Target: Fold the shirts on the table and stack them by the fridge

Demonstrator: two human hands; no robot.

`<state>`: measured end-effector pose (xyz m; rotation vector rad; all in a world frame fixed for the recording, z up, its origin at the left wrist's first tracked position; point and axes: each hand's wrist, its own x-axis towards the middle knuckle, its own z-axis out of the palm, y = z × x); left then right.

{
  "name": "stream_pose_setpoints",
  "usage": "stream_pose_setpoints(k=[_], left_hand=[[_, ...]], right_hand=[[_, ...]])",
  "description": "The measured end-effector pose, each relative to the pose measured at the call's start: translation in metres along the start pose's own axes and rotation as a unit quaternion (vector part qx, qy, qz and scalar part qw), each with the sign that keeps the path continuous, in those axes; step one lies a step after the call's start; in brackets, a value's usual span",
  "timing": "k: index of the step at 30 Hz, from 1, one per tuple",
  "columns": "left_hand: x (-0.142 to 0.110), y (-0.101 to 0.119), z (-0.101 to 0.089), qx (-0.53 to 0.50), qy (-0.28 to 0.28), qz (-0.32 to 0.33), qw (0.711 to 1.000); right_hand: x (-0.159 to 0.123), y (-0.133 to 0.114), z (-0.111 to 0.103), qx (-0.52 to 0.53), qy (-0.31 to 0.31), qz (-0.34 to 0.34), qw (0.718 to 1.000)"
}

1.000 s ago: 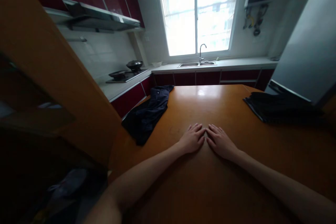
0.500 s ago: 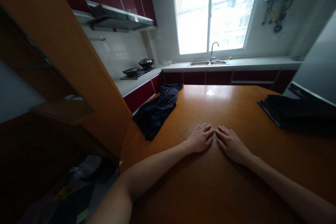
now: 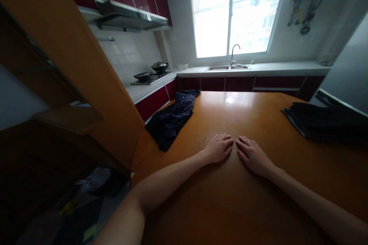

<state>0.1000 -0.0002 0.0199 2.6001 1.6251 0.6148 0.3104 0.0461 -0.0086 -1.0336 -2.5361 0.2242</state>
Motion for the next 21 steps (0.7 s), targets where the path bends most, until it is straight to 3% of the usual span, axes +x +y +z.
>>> stream_pose_setpoints(k=[2, 5, 6, 8, 12, 16, 21], left_hand=[[0.009, -0.013, -0.012, -0.01, 0.026, -0.015, 0.999], [0.023, -0.051, -0.051, 0.023, 0.096, -0.141, 0.985], [0.025, -0.068, -0.068, 0.05, 0.12, -0.213, 0.968], [0.022, -0.106, -0.102, 0.077, 0.157, -0.294, 0.94], [-0.012, -0.174, -0.15, 0.113, 0.191, -0.447, 0.867], [-0.047, -0.217, -0.16, 0.104, 0.159, -0.532, 0.825], [-0.06, -0.239, -0.152, 0.074, 0.105, -0.547, 0.827]], right_hand=[[0.0, 0.0, -0.001, -0.005, -0.004, 0.0, 1.0], [0.0, 0.0, -0.001, -0.005, -0.004, -0.002, 1.0], [-0.001, 0.001, -0.001, -0.002, -0.002, -0.003, 1.0], [-0.001, 0.001, -0.001, 0.002, 0.003, -0.004, 1.0], [-0.001, 0.001, 0.002, 0.0, 0.009, -0.004, 1.0], [-0.001, 0.002, 0.004, 0.007, 0.019, -0.005, 1.0], [-0.001, 0.003, 0.003, 0.006, 0.016, -0.002, 1.0]])
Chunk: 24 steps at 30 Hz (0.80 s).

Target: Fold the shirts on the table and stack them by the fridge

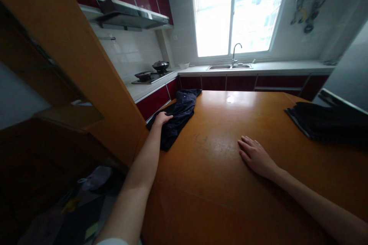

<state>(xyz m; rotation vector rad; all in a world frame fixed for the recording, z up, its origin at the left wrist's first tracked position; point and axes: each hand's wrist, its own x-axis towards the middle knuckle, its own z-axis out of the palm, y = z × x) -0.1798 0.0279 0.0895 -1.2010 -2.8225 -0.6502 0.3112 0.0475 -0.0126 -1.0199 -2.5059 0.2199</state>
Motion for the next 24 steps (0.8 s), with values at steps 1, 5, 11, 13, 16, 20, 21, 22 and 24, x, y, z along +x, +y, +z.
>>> stream_pose_setpoints(k=[1, 5, 11, 13, 16, 20, 21, 22, 24], left_hand=[[0.0, -0.001, 0.001, 0.0, -0.004, 0.002, 1.0], [-0.005, 0.002, -0.002, 0.001, 0.023, 0.025, 0.999], [-0.022, 0.051, -0.012, -0.017, 0.072, 0.177, 0.981], [-0.037, 0.079, -0.005, -0.026, 0.062, 0.255, 0.965], [-0.074, 0.119, 0.023, -0.035, 0.027, 0.362, 0.931], [-0.138, 0.153, 0.074, -0.025, -0.039, 0.475, 0.879], [-0.153, 0.158, 0.085, -0.021, -0.054, 0.497, 0.866], [-0.165, 0.16, 0.093, -0.019, -0.064, 0.515, 0.854], [-0.181, 0.162, 0.103, -0.019, -0.074, 0.54, 0.838]], right_hand=[[0.0, 0.0, 0.0, 0.0, -0.002, 0.0, 1.0], [0.0, 0.0, 0.0, -0.004, -0.005, 0.001, 1.0], [0.001, 0.002, 0.001, -0.004, 0.0, -0.001, 1.0], [0.0, 0.002, 0.0, -0.006, -0.003, -0.003, 1.0], [0.0, 0.002, -0.001, 0.0, 0.001, -0.005, 1.0], [0.004, 0.001, -0.004, 0.057, 0.046, 0.017, 0.997], [0.006, 0.001, -0.005, 0.077, 0.063, 0.033, 0.994], [0.007, 0.001, -0.007, 0.095, 0.08, 0.05, 0.991], [0.01, 0.001, -0.009, 0.119, 0.104, 0.074, 0.985]])
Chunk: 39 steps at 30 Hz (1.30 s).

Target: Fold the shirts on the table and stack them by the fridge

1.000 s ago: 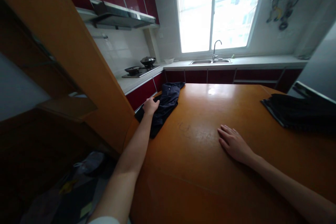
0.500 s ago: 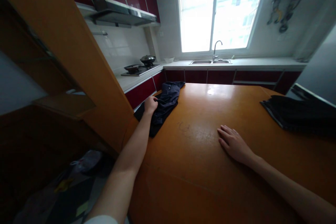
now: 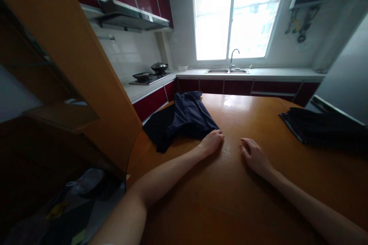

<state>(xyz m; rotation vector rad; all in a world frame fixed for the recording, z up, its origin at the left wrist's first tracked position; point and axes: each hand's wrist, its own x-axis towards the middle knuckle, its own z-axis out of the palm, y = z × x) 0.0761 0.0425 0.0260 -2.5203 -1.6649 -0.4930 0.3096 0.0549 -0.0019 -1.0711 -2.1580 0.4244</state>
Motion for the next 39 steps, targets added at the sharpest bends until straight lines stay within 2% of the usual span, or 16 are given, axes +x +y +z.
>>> stream_pose_setpoints(k=[6, 11, 16, 20, 23, 25, 26, 27, 29, 31, 33, 35, 37, 39], left_hand=[[-0.009, 0.009, -0.004, -0.008, 0.002, 0.023, 1.0], [-0.013, 0.025, -0.004, -0.039, 0.01, 0.046, 0.998], [-0.022, 0.06, -0.001, -0.042, -0.048, 0.169, 0.984], [-0.041, 0.089, -0.015, -0.026, -0.064, 0.258, 0.964], [-0.045, 0.096, -0.036, -0.021, -0.037, 0.262, 0.964], [-0.037, 0.083, -0.054, -0.019, 0.002, 0.21, 0.978], [-0.03, 0.07, -0.063, -0.017, 0.026, 0.158, 0.987], [-0.023, 0.054, -0.072, -0.014, 0.055, 0.077, 0.995], [-0.012, 0.011, -0.088, 0.006, 0.082, -0.09, 0.993], [-0.013, -0.033, -0.098, 0.039, 0.043, -0.233, 0.971], [-0.028, -0.067, -0.102, 0.051, 0.013, -0.274, 0.96], [-0.052, -0.088, -0.099, 0.056, -0.01, -0.286, 0.956], [-0.076, -0.097, -0.093, 0.045, -0.01, -0.281, 0.959], [-0.094, -0.096, -0.085, 0.019, 0.0, -0.272, 0.962]], right_hand=[[0.002, -0.001, -0.001, 0.023, 0.001, 0.005, 1.0], [0.006, 0.008, 0.004, 0.085, 0.043, 0.055, 0.994], [0.013, 0.022, 0.006, 0.168, 0.101, 0.117, 0.974], [0.015, 0.022, 0.001, 0.229, 0.106, 0.135, 0.958], [0.012, 0.008, -0.009, 0.183, 0.117, 0.075, 0.973], [0.006, -0.008, -0.015, 0.138, 0.106, 0.003, 0.985], [0.002, -0.018, -0.018, 0.113, 0.092, -0.036, 0.989], [-0.003, -0.028, -0.02, 0.086, 0.073, -0.074, 0.991], [-0.013, -0.046, -0.022, 0.029, 0.031, -0.135, 0.99], [-0.022, -0.06, -0.02, -0.025, -0.012, -0.171, 0.985], [-0.027, -0.068, -0.018, -0.071, -0.047, -0.178, 0.98], [-0.027, -0.071, -0.015, -0.097, -0.086, -0.172, 0.977], [-0.024, -0.07, -0.014, -0.1, -0.121, -0.168, 0.973], [-0.021, -0.07, -0.014, -0.092, -0.144, -0.162, 0.972]])
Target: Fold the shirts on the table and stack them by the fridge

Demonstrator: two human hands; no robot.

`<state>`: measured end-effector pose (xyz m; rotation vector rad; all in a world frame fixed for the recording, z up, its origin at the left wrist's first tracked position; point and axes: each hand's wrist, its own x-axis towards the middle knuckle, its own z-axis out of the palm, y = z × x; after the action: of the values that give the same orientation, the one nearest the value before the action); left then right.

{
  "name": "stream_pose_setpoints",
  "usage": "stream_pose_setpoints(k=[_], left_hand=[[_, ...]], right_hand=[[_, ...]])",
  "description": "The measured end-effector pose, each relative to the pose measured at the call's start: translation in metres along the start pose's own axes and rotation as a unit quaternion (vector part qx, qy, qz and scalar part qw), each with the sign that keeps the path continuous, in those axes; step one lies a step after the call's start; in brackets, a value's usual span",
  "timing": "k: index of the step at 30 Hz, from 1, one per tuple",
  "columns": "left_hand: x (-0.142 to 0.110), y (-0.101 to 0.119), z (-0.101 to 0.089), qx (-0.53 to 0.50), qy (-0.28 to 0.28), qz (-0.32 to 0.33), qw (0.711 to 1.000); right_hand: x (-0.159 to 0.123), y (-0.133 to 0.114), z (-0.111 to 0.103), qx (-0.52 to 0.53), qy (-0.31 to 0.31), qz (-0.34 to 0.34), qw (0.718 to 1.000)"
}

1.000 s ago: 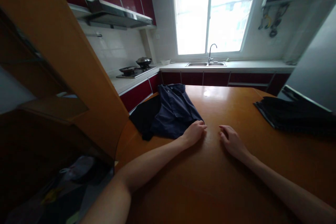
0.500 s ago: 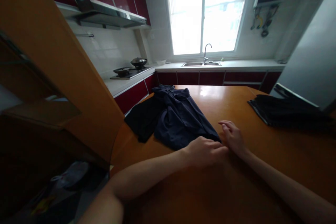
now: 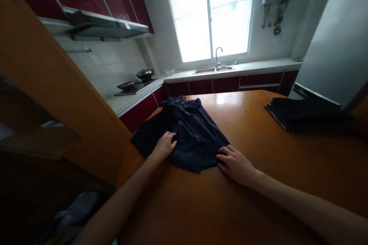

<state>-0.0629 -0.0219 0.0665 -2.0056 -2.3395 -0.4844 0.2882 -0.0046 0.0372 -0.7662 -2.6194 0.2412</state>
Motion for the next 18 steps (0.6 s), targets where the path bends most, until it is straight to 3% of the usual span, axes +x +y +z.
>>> stream_pose_setpoints(k=[4, 8, 11, 16, 18], left_hand=[[-0.023, 0.017, 0.015, -0.037, -0.011, 0.015, 0.999], [-0.049, 0.071, 0.03, -0.135, 0.001, 0.086, 0.987], [-0.069, 0.116, 0.04, -0.221, -0.021, 0.136, 0.966], [-0.082, 0.162, 0.045, -0.378, -0.092, 0.164, 0.906], [-0.076, 0.165, 0.04, -0.364, -0.091, 0.181, 0.909]], right_hand=[[0.001, -0.009, -0.001, 0.02, 0.005, 0.056, 0.998], [-0.003, -0.024, -0.001, 0.025, 0.013, 0.089, 0.996], [-0.007, -0.029, -0.001, 0.001, 0.007, 0.104, 0.995], [-0.007, -0.016, -0.008, -0.023, -0.028, 0.135, 0.99], [-0.008, -0.006, -0.014, -0.014, -0.039, 0.137, 0.99]])
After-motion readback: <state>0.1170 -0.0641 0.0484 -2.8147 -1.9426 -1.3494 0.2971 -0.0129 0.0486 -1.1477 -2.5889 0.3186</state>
